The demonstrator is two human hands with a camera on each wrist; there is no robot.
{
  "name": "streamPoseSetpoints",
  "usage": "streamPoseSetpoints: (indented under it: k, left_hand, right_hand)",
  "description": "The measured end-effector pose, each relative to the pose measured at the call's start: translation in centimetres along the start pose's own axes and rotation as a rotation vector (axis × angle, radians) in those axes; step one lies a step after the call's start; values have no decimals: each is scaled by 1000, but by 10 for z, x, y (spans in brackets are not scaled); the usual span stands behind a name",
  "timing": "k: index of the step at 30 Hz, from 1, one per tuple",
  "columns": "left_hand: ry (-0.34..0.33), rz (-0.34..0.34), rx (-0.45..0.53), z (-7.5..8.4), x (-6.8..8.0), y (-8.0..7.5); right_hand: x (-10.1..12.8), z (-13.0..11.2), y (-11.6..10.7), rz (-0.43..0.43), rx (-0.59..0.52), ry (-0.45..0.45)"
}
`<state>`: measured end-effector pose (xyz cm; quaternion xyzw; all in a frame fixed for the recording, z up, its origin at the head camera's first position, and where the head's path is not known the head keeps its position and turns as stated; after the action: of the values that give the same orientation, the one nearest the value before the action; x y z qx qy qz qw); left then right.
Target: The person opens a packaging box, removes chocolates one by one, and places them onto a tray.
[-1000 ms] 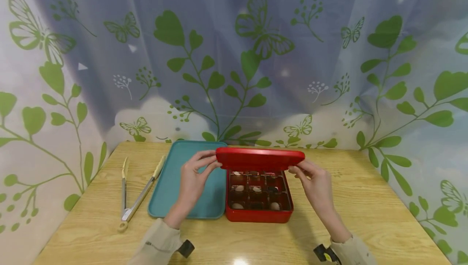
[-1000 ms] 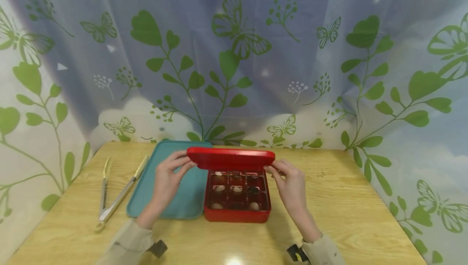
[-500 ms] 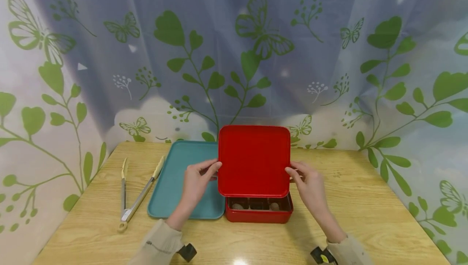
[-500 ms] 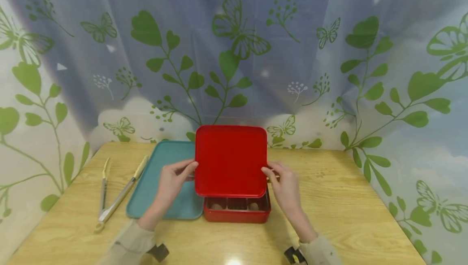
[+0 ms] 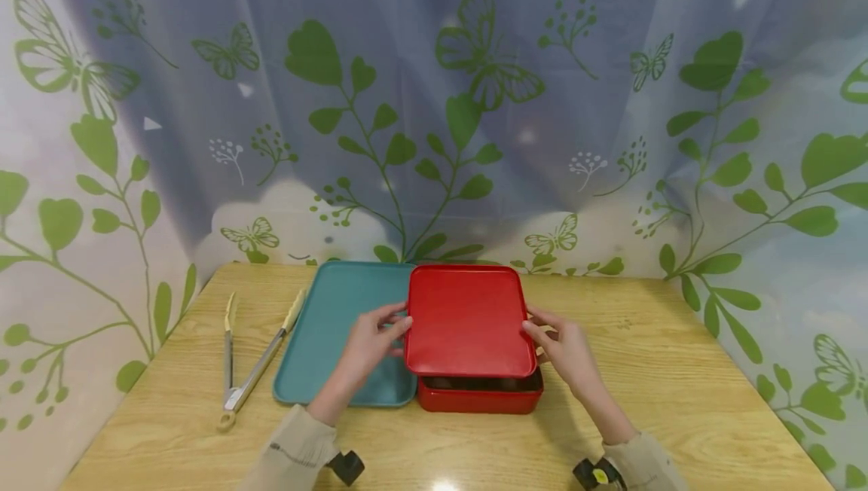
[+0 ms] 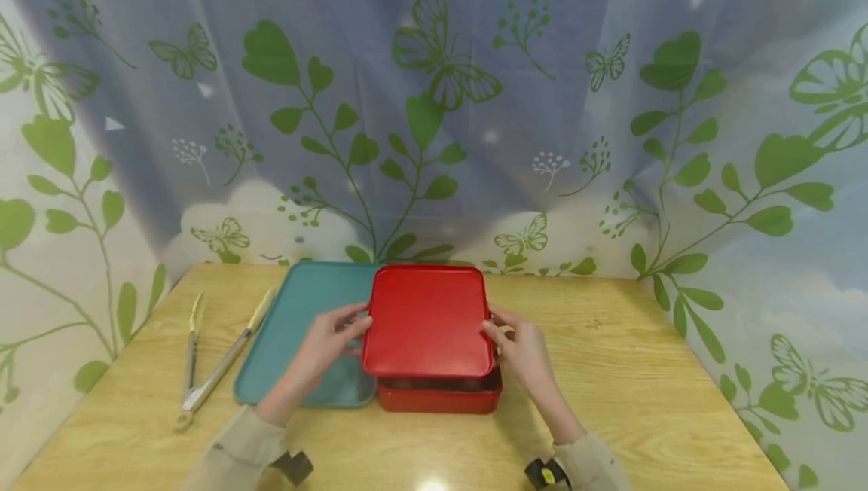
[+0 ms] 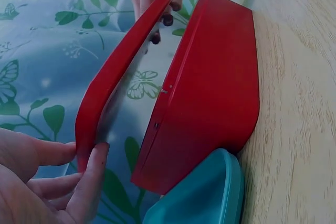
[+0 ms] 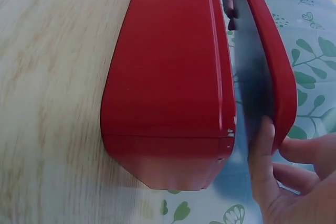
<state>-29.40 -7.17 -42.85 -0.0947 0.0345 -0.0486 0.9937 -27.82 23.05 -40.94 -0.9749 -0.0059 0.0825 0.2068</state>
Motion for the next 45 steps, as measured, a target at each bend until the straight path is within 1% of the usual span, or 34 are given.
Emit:
streamPoseSetpoints:
  k: [4, 7, 10, 14, 18, 22, 24, 27, 29, 35, 39, 42, 45]
  left_hand:
    - [-33, -28, 19, -1, -2, 5]
    - [-41, -47, 23, 1, -2, 10]
    - [-28, -79, 8, 5, -2, 18]
    - [1, -144, -3, 12, -2, 34]
    - [37, -206, -14, 23, -3, 55]
    - [62, -236, -100, 35, -6, 76]
    - [59, -242, -148, 39, -8, 87]
    - [63, -253, -192, 45, -9, 107]
    - [67, -265, -204, 48, -10, 122]
    - [91, -294, -255, 60, -8, 166]
    - [121, -285, -357, 65, -6, 191]
    - [155, -283, -514, 65, -4, 209]
    - [157, -294, -669, 64, -3, 224]
  right_hand:
    - [0, 6, -2, -53, -45, 45]
    - [-2, 10, -5, -76, -57, 63]
    - [-4, 12, -13, -82, -57, 74]
    - [-4, 14, -28, -74, -48, 87]
    - [-1, 17, -47, -74, -6, 93]
    - [1, 25, -68, -78, 58, 94]
    - [3, 29, -80, -74, 80, 95]
    - [6, 36, -98, -49, 106, 98]
    - [9, 41, -111, -25, 128, 101]
    - [13, 57, -148, 39, 240, 99]
    - [14, 67, -168, 58, 284, 106]
    - [16, 74, -178, 37, 290, 133]
    - [19, 82, -184, 14, 307, 159]
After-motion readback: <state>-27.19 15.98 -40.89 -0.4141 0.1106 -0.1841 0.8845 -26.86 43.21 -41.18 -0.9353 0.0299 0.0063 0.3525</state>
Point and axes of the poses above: each hand's wrist, its own x-axis away from the middle knuckle, its own y-axis out of the palm, z = x × y, the point moved 6 cm from there along -x, towards the middle knuckle, and after that the axes turned 2 degrees about -x, right-handed, at the moved point
